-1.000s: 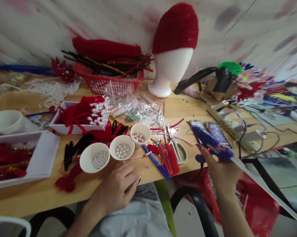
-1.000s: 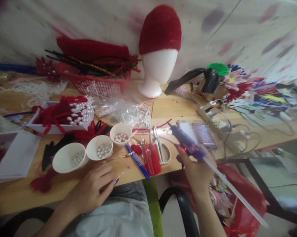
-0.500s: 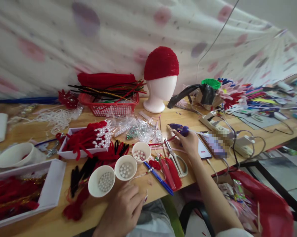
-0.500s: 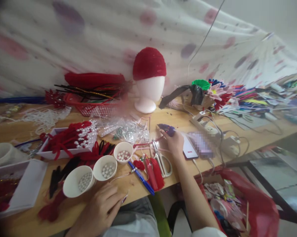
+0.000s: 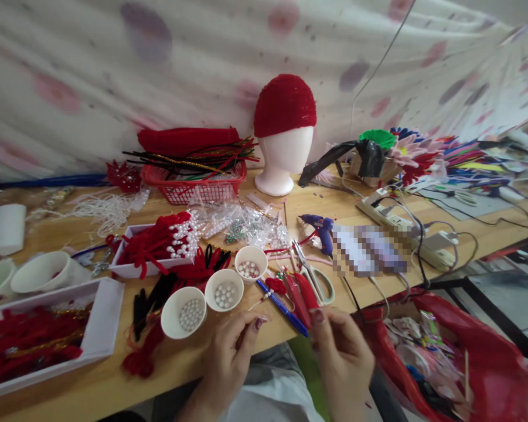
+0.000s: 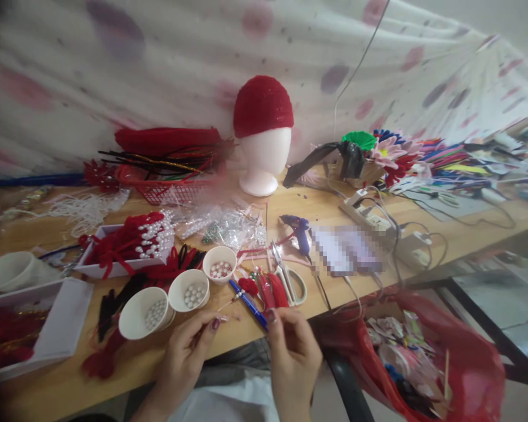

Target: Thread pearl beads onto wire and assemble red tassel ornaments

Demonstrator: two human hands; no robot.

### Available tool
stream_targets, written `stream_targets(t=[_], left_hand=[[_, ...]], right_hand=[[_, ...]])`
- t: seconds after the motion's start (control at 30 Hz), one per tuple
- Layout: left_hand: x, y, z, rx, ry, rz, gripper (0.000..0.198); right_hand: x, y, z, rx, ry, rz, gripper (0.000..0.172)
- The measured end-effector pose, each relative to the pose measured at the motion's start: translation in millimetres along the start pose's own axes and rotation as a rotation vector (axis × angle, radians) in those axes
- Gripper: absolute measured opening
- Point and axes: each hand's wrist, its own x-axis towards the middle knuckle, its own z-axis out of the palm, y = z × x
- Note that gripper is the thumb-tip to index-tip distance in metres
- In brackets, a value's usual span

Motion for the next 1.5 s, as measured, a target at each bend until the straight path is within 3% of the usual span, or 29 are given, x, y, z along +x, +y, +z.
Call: stream_targets(t=[0.1, 0.23, 0.37, 0.57, 0.8, 1.03, 1.2, 1.5], left_hand=[[3.9, 4.4, 3.4, -0.034, 0.045, -0.058, 0.026], [10.3, 7.9, 3.2, -0.101, 0.031, -0.111, 0.028], [13.1, 9.1, 2.3, -0.091, 0.068, -0.033, 0.025], [9.5, 10.3, 4.6, -0.015, 0.103, 0.069, 0.023], [3.7, 14.9, -0.1, 0.056, 0.147, 0.182, 0.022], [-4.5, 10.1, -4.0, 0.163, 0.157, 0.258, 0.019], [-10.1, 7.9, -8.1, 0.159, 0.126, 0.240, 0.020], [-14.2, 5.0, -12.8, 0.112, 0.196, 0.206, 0.018]], right_hand=[[-8.4, 10.1, 19.0, 0.190, -0.185, 0.030, 0.030], [-5.5, 19.1, 32.0, 0.376, -0.363, 0.230, 0.043], [-6.9, 18.3, 36.2, 0.409, -0.421, 0.385, 0.044], [-6.8, 14.0, 38.0, 0.436, -0.425, 0.460, 0.037], [-3.8, 10.5, 32.5, 0.263, -0.373, 0.313, 0.043], [10.4, 5.5, 32.6, 0.013, -0.413, -0.099, 0.033], [18.5, 2.8, 35.1, -0.092, -0.477, -0.304, 0.030], [57.0, 0.5, 3.9, -0.265, -0.279, -0.380, 0.037]])
